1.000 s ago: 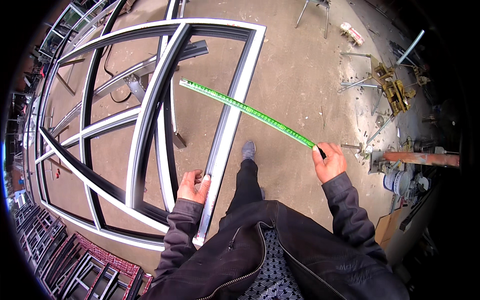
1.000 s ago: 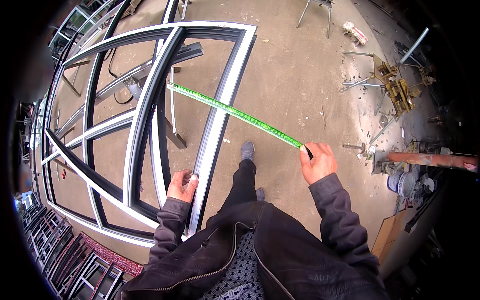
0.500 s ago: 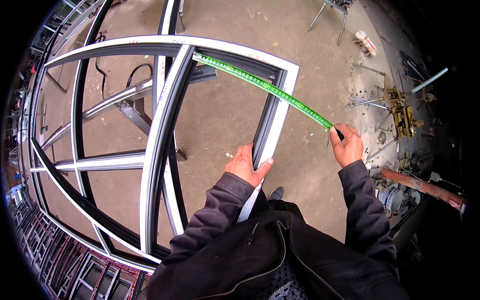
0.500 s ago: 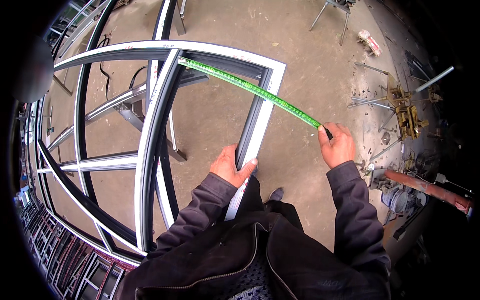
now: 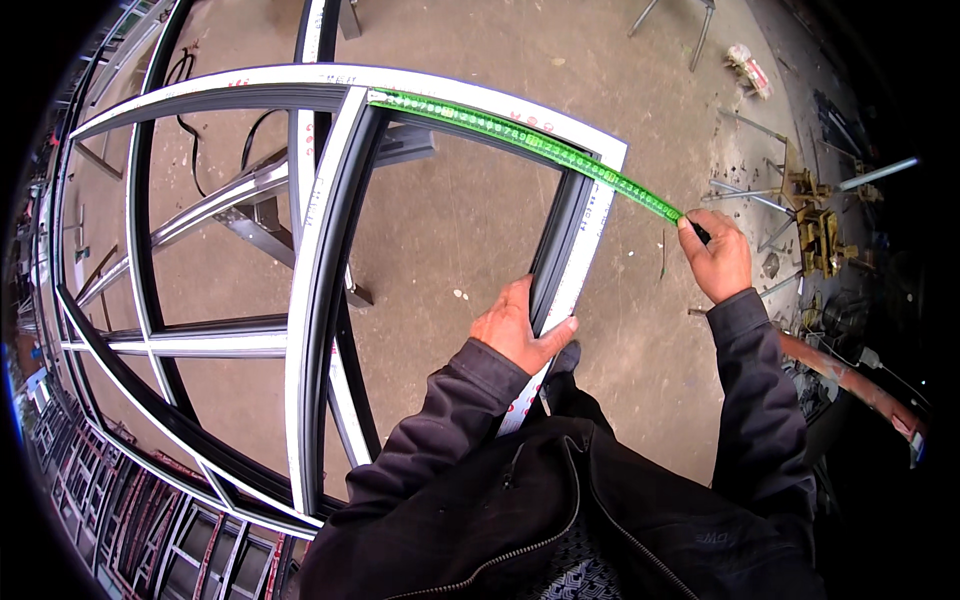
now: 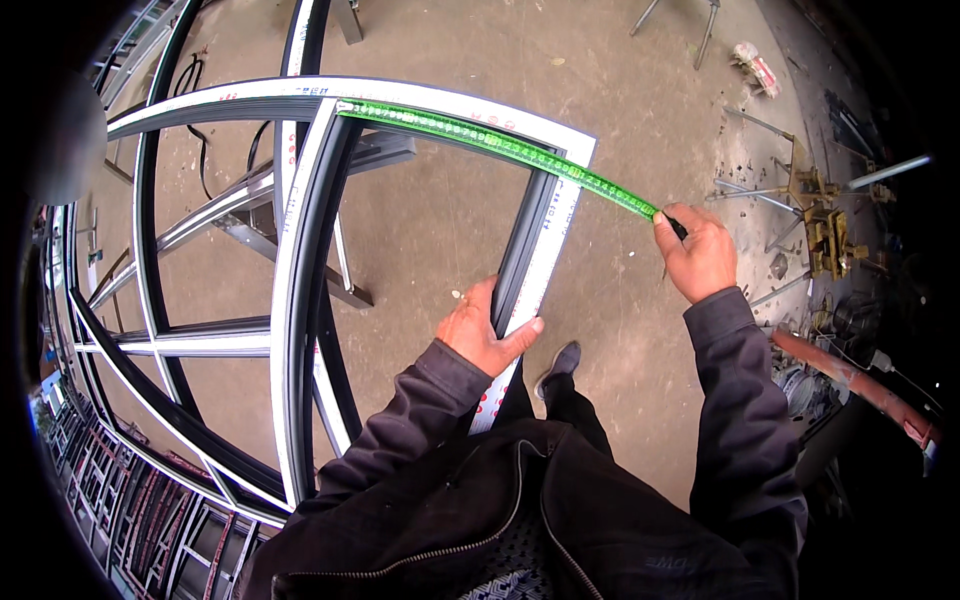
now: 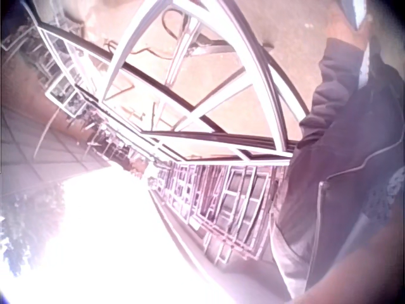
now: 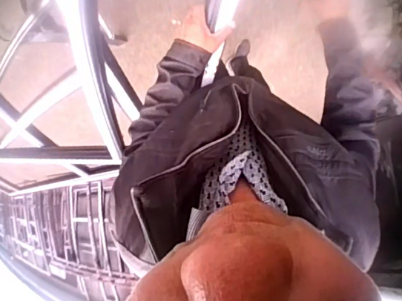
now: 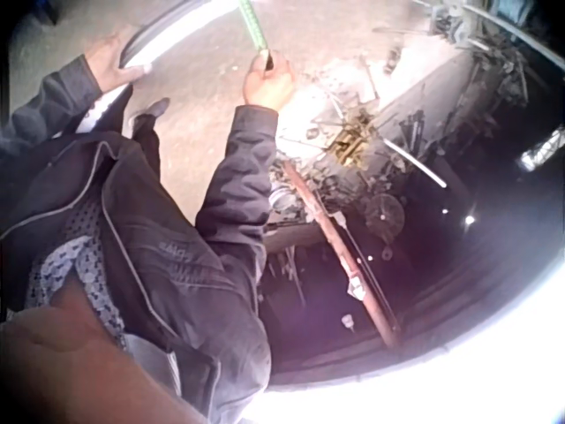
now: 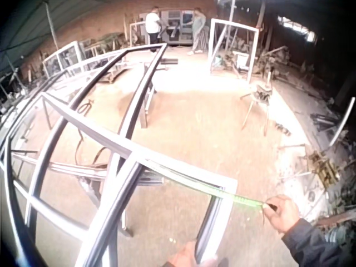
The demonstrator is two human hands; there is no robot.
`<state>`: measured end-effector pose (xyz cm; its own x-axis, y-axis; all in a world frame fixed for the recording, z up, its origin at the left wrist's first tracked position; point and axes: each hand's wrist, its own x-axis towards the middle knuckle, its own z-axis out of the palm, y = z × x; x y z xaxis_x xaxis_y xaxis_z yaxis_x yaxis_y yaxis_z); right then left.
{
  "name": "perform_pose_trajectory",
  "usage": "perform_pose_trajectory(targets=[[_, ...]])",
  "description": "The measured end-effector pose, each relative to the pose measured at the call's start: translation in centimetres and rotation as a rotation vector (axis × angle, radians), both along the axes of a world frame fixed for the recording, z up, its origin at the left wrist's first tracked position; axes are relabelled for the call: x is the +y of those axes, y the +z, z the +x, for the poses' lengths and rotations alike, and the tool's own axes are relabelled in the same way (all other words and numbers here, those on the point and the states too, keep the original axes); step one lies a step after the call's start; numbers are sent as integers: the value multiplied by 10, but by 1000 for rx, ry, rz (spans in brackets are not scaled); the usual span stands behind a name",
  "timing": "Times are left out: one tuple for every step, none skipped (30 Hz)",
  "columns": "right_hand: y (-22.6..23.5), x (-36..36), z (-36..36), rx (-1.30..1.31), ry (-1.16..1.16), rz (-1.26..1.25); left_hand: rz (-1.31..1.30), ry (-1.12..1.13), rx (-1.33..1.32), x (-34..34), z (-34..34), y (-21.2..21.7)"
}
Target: The person measures a window frame with a tape measure, then measures and marks a black profile. They cut the profile using a miter saw and inspect the cut piece. Finally, they place the cut profile into a bending machine.
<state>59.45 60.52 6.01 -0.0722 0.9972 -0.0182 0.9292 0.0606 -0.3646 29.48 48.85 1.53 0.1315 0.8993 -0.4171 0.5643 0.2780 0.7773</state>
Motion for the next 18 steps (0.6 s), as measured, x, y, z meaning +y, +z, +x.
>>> perform_pose_trajectory(targets=[[-3, 3, 2, 0, 16, 15, -6, 0, -4, 2, 1, 1], [-5, 6, 3, 0, 31, 30, -11, -1, -9, 5, 2, 2], [-5, 8, 4, 0, 34, 29, -15, -2, -13, 7, 3, 2], [-5, 11, 5, 0, 36, 27, -16, 1, -14, 9, 3, 1], [-5, 13, 5, 0, 37, 25, -16, 2, -14, 11, 3, -1], [-4, 15, 5, -7, 38, 30, -16, -2, -20, 13, 4, -2], [-2, 16, 7, -30, 34, 25, -17, -3, -2, 15, 7, -4], [-1, 18, 6, -53, 29, 19, -19, -5, 17, 17, 8, -5], [2, 18, 6, -77, 20, 9, -24, -11, 35, 19, 10, -3], [3, 18, 3, -96, 8, -9, -21, -5, 25, 21, 11, 0], [1, 18, 4, -97, 8, -6, 3, -3, 14, 21, 12, -4], [1, 17, 5, -100, 5, 0, 24, -1, 11, 22, 14, -4], [-2, 16, 5, -98, 6, 7, 44, 2, 11, 24, 15, -4], [-1, 15, 3, -112, -15, -16, -23, 9, -32, 27, 17, -3], [-3, 14, 3, -105, -21, -9, 3, 9, -28, 29, 18, -4], [-6, 13, 4, -99, -26, -1, 29, 9, -24, 31, 19, -5], [-8, 12, 4, -93, -30, 6, 56, 9, -22, 33, 20, -6], [-8, 12, 4, -100, -24, 9, 21, 20, -38, 37, 20, -5]])
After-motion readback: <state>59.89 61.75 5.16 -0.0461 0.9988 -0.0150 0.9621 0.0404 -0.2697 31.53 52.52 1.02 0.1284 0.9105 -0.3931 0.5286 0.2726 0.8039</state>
